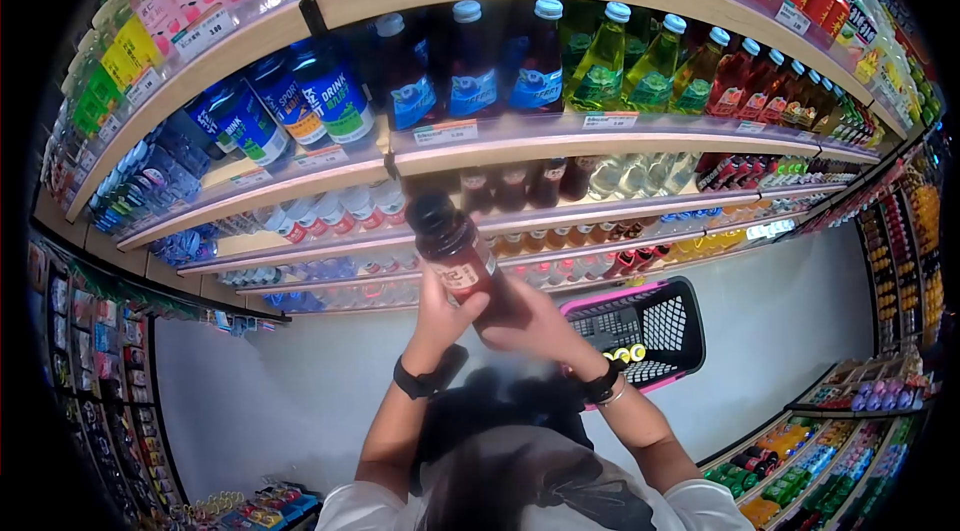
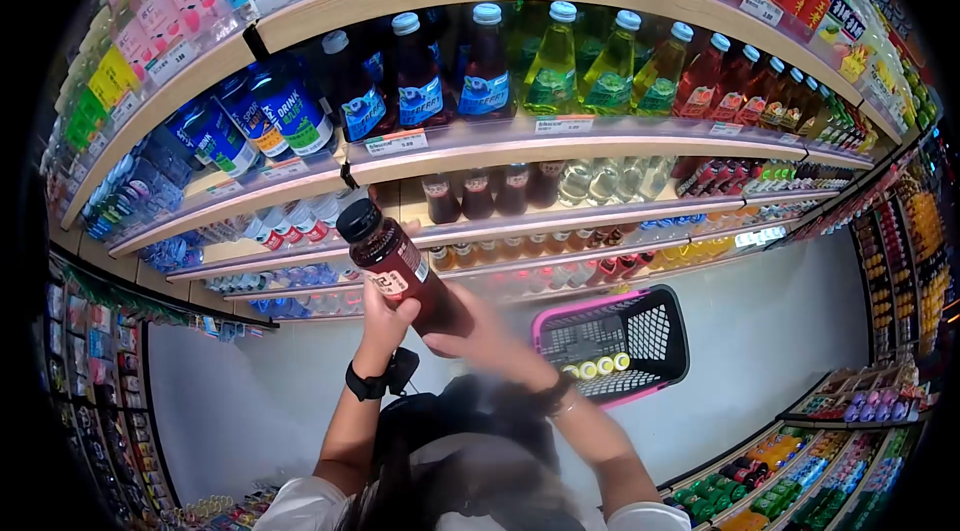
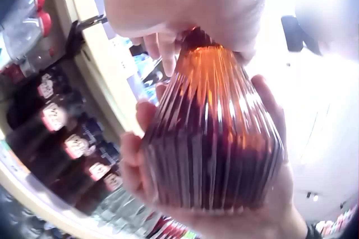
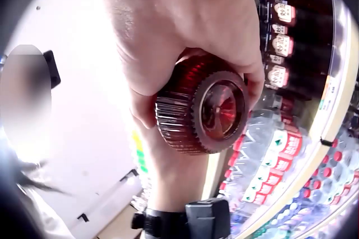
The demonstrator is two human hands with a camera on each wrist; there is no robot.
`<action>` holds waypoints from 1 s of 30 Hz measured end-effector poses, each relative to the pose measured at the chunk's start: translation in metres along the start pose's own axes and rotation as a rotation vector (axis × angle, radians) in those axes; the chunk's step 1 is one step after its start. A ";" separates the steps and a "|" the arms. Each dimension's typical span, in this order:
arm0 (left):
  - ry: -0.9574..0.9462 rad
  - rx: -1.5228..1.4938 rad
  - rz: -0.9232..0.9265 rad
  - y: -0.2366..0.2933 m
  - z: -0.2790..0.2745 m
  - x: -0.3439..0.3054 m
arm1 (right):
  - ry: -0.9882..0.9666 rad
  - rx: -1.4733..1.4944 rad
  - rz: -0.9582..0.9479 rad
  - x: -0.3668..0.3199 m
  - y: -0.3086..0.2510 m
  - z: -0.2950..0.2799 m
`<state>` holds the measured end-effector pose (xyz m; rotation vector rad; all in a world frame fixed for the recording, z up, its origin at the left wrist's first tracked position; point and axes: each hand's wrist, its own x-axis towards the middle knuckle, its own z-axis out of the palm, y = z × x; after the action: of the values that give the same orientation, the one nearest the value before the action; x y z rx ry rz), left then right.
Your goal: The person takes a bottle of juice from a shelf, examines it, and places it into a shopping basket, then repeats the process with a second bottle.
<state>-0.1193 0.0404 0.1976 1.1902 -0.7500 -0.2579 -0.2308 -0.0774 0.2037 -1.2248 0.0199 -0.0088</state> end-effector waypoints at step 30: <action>-0.203 -0.068 -0.253 0.054 0.014 -0.005 | -0.284 0.191 0.006 -0.007 -0.027 -0.009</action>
<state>-0.1425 0.0528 0.2472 1.2058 -0.7598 -0.6168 -0.2380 -0.0951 0.2259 -1.0263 -0.2209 0.1652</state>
